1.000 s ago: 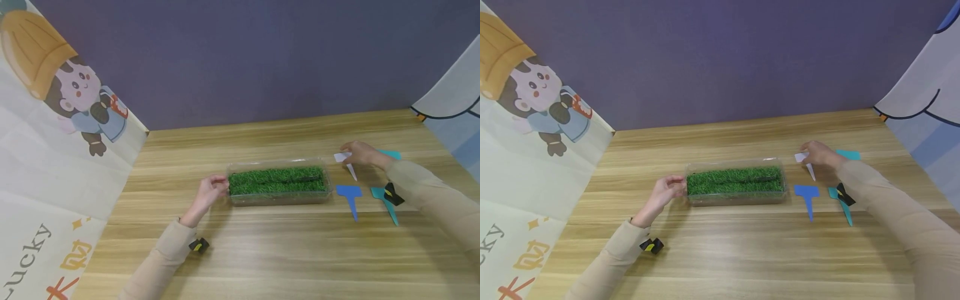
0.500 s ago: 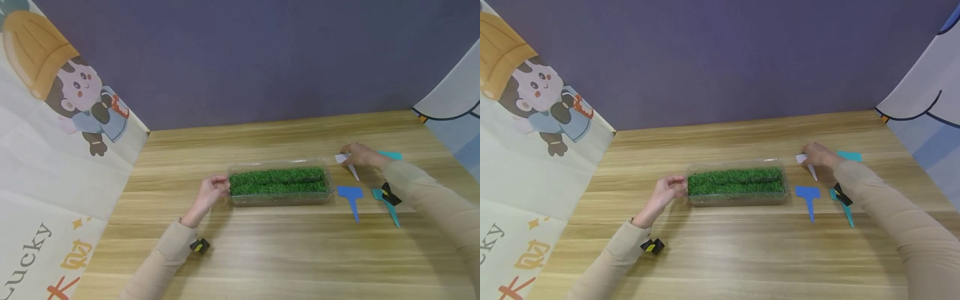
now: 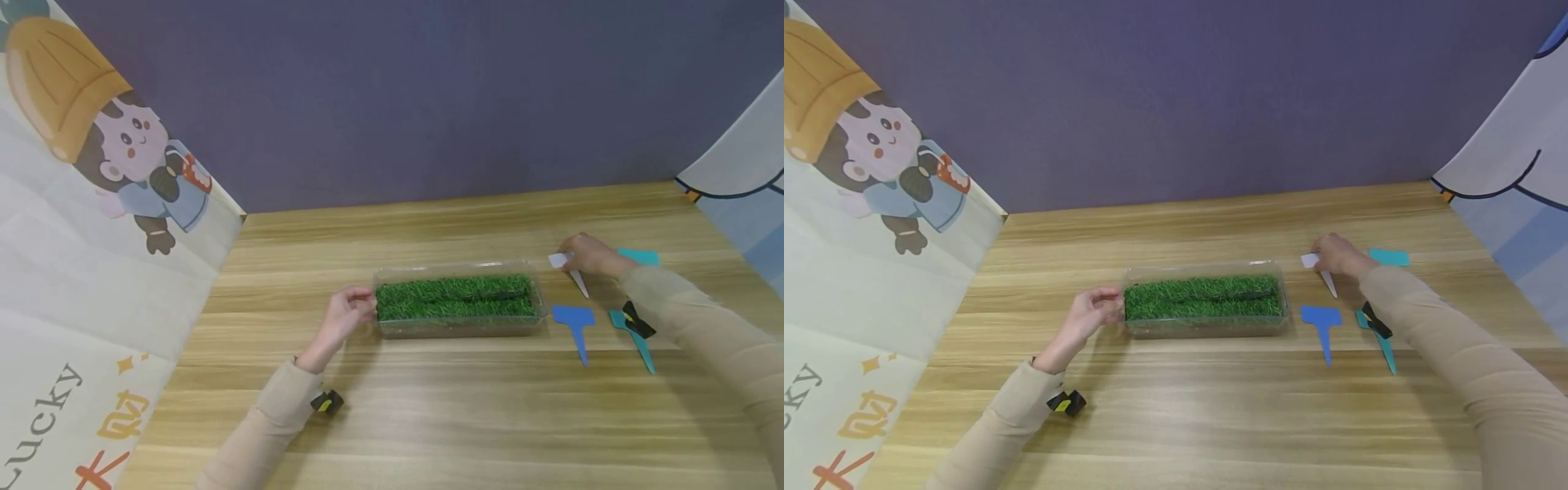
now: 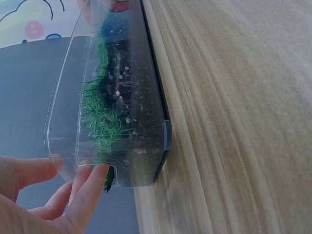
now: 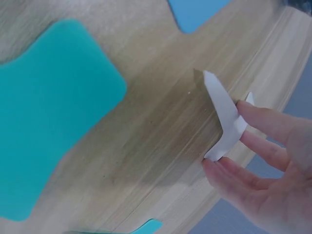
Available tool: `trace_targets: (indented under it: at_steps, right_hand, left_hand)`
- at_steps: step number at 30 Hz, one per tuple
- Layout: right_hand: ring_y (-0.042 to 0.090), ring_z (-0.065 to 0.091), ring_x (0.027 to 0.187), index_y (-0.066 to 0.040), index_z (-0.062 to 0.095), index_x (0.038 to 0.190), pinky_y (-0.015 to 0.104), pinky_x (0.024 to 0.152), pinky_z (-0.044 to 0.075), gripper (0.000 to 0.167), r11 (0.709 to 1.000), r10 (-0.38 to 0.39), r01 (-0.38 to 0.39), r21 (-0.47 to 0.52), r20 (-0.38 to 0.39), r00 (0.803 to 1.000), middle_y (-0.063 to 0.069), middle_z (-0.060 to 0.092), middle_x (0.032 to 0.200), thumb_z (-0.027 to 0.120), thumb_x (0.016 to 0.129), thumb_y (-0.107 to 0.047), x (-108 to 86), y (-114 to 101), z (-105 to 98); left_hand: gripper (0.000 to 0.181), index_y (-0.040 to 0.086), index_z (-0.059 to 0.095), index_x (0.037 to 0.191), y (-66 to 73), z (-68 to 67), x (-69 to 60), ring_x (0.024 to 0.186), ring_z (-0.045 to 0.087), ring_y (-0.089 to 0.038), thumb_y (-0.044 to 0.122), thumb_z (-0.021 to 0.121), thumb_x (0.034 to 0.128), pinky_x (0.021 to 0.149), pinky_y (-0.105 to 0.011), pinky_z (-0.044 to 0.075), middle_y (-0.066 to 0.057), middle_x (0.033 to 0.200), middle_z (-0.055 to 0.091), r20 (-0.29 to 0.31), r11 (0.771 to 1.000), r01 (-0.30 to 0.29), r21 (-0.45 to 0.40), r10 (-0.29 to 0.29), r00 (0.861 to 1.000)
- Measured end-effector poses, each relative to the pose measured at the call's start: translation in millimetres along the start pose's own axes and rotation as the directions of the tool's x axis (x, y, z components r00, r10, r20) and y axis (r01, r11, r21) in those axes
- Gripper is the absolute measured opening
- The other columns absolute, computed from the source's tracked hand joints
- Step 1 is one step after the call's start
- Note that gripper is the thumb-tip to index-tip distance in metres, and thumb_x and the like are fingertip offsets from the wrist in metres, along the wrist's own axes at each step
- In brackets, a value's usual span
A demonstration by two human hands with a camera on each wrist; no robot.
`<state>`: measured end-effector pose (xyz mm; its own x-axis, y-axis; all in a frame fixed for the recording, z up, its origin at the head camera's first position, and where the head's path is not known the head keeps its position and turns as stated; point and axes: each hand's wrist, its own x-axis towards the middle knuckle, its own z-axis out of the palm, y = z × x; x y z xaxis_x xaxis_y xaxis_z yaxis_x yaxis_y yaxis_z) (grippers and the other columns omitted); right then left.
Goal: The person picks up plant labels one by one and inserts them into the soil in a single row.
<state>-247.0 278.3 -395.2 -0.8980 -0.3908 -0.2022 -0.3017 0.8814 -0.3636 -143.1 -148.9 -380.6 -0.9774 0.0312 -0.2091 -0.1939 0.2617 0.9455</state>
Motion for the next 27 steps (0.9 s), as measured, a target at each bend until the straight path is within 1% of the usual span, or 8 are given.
trace_targets:
  at_steps: [5,9,12,16,18,23,27]
  right_hand:
    - [0.041,0.053,0.085,0.017,0.054,0.098,0.047,0.068,0.048,0.033,1.0,-0.016,0.016,0.001,-0.007,1.0,0.034,0.054,0.097,0.064,0.075,-0.002,5.6,5.0,-4.3]
    - [0.036,0.053,0.08,0.018,0.053,0.096,0.045,0.065,0.048,0.033,0.999,-0.035,0.035,-0.011,0.009,0.999,0.031,0.055,0.092,0.066,0.073,-0.003,8.4,6.9,-7.6]
    - [0.033,0.052,0.077,0.016,0.052,0.094,0.043,0.064,0.047,0.033,1.0,-0.014,0.014,0.012,0.025,1.0,0.029,0.055,0.089,0.067,0.072,-0.004,8.7,5.9,-10.1]
    - [0.032,0.05,0.074,0.013,0.052,0.089,0.042,0.062,0.045,0.031,0.999,0.023,-0.025,0.031,0.047,0.999,0.028,0.054,0.087,0.067,0.07,-0.006,8.8,2.4,-14.0]
    - [0.032,0.049,0.074,0.013,0.052,0.088,0.042,0.062,0.045,0.03,0.999,0.036,-0.037,0.018,0.061,0.997,0.027,0.053,0.085,0.067,0.071,-0.007,8.7,0.3,-15.5]
    - [0.03,0.048,0.073,0.013,0.052,0.088,0.036,0.058,0.046,0.029,0.998,0.064,-0.065,0.012,0.089,0.994,0.027,0.052,0.087,0.065,0.074,-0.008,8.1,-2.1,-17.9]
    - [0.027,0.049,0.068,0.015,0.052,0.088,0.03,0.053,0.047,0.027,0.995,0.072,-0.078,0.062,0.103,0.992,0.025,0.051,0.084,0.063,0.075,-0.006,6.6,-0.4,-18.5]
  left_hand:
    - [0.033,-0.009,0.049,0.114,1.7,2.6,1.9,0.087,0.058,-0.033,-0.002,0.054,0.0826,0.08,-0.038,0.053,-0.022,0.103,0.055,-0.014,1.0,0.007,-0.004,-0.007,1.0]
    - [0.033,-0.009,0.049,0.115,2.2,3.1,2.3,0.089,0.058,-0.033,-0.002,0.054,0.0828,0.08,-0.036,0.053,-0.022,0.104,0.055,-0.012,1.0,0.014,-0.003,-0.014,1.0]
    - [0.033,-0.009,0.049,0.115,2.0,2.1,1.7,0.089,0.058,-0.032,-0.002,0.054,0.0828,0.079,-0.035,0.053,-0.023,0.105,0.055,-0.009,1.0,0.015,0.001,-0.015,1.0]
    - [0.034,-0.009,0.048,0.115,1.2,0.7,1.2,0.089,0.058,-0.032,-0.002,0.054,0.0828,0.08,-0.036,0.053,-0.023,0.105,0.054,-0.003,1.0,0.013,0.002,-0.013,1.0]
    - [0.034,-0.009,0.048,0.115,0.7,0.0,0.8,0.09,0.058,-0.033,-0.002,0.054,0.0828,0.081,-0.037,0.052,-0.023,0.106,0.054,0.001,1.0,0.013,0.002,-0.013,1.0]
    - [0.034,-0.008,0.048,0.115,-0.1,-2.0,-0.3,0.09,0.058,-0.032,-0.002,0.054,0.0831,0.082,-0.037,0.052,-0.023,0.106,0.054,0.005,1.0,0.012,0.01,-0.012,1.0]
    - [0.034,-0.008,0.048,0.116,-0.7,-3.7,-1.7,0.09,0.058,-0.033,-0.001,0.054,0.0833,0.081,-0.035,0.053,-0.023,0.106,0.054,0.01,1.0,0.008,0.018,-0.008,1.0]
